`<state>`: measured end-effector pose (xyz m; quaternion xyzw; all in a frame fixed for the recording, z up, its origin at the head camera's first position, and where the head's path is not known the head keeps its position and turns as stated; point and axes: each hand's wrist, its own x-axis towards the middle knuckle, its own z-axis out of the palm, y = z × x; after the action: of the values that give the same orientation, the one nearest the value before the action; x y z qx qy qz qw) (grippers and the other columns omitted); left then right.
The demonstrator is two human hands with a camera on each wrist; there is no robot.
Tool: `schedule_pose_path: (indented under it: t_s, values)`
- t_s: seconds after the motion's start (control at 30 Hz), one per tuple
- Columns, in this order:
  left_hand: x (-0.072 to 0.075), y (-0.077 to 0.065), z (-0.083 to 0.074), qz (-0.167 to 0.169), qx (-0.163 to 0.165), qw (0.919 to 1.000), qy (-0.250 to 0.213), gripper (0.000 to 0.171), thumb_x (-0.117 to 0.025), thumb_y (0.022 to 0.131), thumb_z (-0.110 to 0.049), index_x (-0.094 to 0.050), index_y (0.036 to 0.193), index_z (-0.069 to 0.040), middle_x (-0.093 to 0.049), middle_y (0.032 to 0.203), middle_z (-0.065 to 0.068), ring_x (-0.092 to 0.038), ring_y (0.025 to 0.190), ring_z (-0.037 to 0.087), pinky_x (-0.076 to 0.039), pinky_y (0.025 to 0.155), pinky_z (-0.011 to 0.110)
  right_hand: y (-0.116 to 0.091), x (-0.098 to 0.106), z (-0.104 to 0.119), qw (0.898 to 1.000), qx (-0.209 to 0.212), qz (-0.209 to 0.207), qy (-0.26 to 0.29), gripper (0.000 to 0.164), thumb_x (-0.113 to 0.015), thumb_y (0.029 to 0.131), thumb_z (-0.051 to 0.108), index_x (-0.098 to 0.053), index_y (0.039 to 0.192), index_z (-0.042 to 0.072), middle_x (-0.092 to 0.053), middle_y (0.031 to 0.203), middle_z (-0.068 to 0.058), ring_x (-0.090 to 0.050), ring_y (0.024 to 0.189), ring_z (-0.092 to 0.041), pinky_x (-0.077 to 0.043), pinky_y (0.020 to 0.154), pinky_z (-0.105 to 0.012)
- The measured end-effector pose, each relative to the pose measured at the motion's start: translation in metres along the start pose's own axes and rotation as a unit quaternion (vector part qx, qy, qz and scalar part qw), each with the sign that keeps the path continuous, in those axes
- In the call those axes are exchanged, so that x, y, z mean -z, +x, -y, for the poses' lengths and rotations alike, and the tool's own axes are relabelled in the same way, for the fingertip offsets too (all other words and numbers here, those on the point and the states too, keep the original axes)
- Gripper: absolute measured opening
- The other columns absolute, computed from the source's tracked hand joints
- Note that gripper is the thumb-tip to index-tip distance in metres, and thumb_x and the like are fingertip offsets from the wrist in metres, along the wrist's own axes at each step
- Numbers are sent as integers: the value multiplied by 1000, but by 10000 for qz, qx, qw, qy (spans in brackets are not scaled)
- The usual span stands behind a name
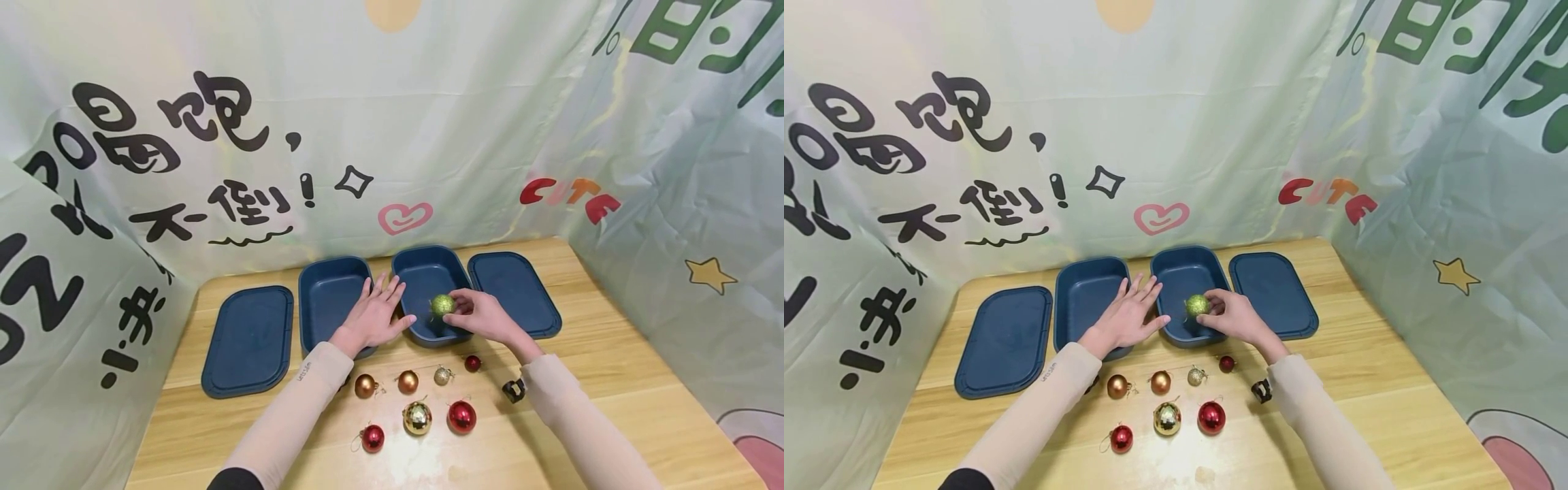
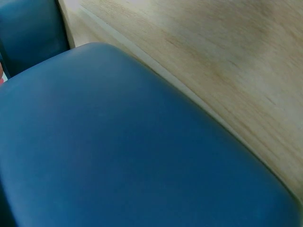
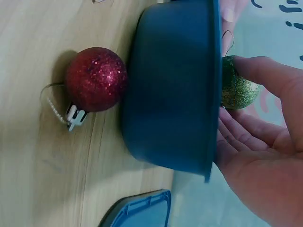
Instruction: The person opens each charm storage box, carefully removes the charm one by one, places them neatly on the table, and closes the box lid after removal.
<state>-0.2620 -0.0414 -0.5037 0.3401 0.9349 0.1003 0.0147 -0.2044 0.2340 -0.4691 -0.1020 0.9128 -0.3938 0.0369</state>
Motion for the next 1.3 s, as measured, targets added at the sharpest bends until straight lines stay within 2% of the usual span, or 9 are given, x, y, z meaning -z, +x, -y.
schedule_pose_path:
  t_s: [0.33, 0.47, 0.67, 1.3]
  values:
    - [-1, 0, 0, -51, -47, 10000, -29, 87, -32, 106, -72, -26, 169, -11, -19, 177, 12, -3, 166, 34, -5, 133, 60, -32, 8, 2, 9988, -124, -470, 98, 55, -83, 93, 29, -65, 135, -1, -75, 104, -11, -72, 92, -18, -58, 80, -27]
    - [0, 0, 0, -7, -50, 10000, -25, 87, -31, 106, -72, -25, 169, -12, -18, 177, 12, -3, 166, 35, -5, 133, 60, -44, 9, 1, 9978, -137, -619, 192, 53, -85, 91, 25, -66, 133, 0, -75, 101, -9, -71, 89, -16, -57, 76, -22]
    - [0, 0, 1, 17, -16, 10000, -29, 87, -33, 107, -71, -24, 169, -12, -17, 177, 12, -3, 166, 35, -4, 133, 60, -58, 10, -1, 9962, 60, -797, 335, 50, -86, 89, 17, -66, 131, -3, -75, 104, -11, -70, 87, -11, -59, 76, -22]
    - [-1, 0, 1, -75, -92, 9999, 30, 88, -31, 106, -72, -27, 168, -9, -20, 176, 14, -5, 165, 36, -6, 133, 61, -92, 6, -7, 9957, 61, -739, 561, 51, -86, 88, 14, -66, 132, -3, -74, 106, -10, -69, 88, -7, -61, 78, -22]
